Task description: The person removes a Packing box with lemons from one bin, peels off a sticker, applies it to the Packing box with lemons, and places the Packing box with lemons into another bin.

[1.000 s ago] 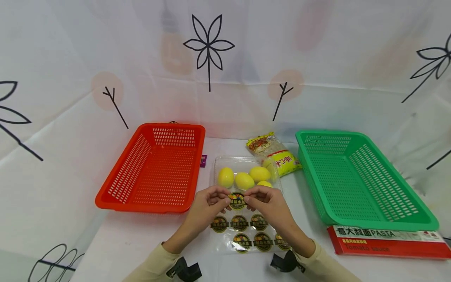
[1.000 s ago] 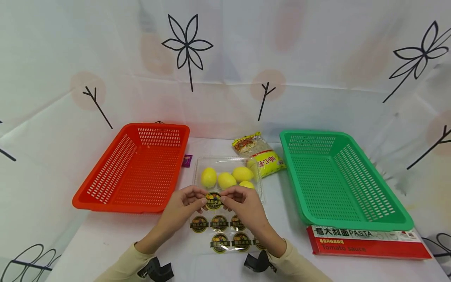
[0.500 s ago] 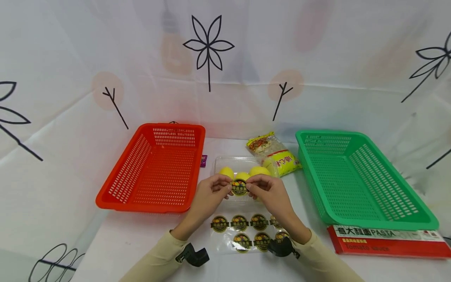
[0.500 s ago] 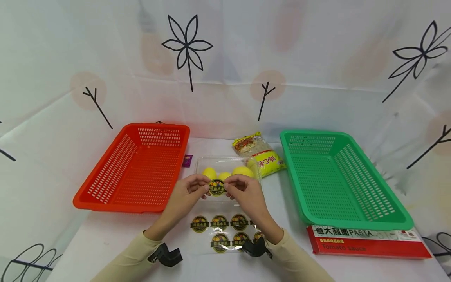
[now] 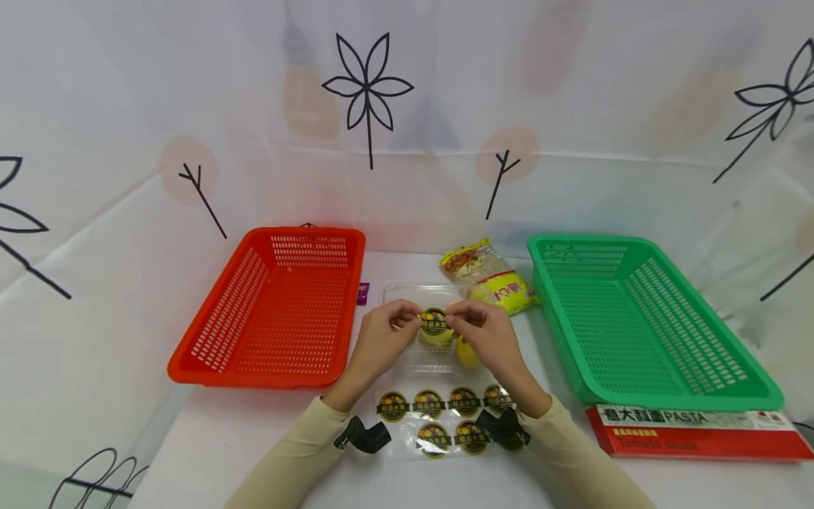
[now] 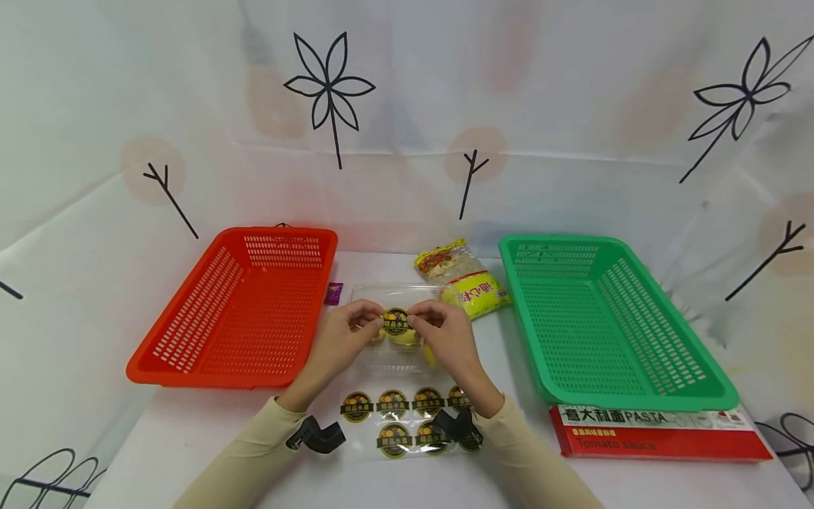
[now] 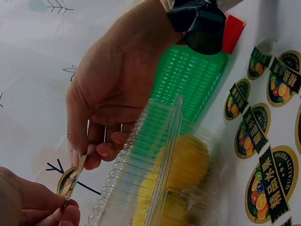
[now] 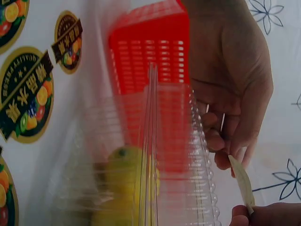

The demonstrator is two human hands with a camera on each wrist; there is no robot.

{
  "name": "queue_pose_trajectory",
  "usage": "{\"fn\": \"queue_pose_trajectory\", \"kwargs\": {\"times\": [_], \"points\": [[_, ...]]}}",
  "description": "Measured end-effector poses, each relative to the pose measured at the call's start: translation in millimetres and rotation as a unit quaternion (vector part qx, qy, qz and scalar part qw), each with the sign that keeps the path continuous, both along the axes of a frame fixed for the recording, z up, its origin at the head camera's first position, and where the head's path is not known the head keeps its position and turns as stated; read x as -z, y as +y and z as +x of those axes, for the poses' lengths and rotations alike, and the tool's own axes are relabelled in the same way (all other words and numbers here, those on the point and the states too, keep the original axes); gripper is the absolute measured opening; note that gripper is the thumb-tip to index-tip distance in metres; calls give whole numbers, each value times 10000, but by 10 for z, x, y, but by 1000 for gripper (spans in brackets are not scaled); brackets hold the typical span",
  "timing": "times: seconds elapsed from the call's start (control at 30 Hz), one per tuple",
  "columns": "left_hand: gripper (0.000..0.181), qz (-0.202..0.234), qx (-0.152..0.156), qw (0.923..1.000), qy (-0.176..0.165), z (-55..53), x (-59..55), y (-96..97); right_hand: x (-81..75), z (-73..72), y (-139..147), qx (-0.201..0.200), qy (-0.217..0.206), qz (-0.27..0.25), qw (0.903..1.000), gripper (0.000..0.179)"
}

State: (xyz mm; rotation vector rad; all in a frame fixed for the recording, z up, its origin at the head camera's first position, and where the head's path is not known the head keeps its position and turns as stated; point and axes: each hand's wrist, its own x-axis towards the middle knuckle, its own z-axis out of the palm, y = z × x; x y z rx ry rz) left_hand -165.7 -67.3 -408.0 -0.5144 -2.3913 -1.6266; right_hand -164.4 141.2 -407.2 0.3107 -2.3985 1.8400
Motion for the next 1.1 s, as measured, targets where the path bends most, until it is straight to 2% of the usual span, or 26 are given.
{"fn": "queue_pose_trajectory", "kwargs": {"times": [0.37,0.7,0.93,1.1], "points": [[10,-354,-230,9991,49,-95,-4,64,1,-140,2,70,114,285,9995,10],[10,-704,-281,9971,77,-173,14,111,25,-211,2,259,248,574,9977,9],[11,-1220,-371,9912,341,-217,23,146,51,-259,-9,329,484,872,9945,7],[10,-1472,-440,9873,395,-251,56,171,76,-283,-19,409,732,1200,9892,6]]}}
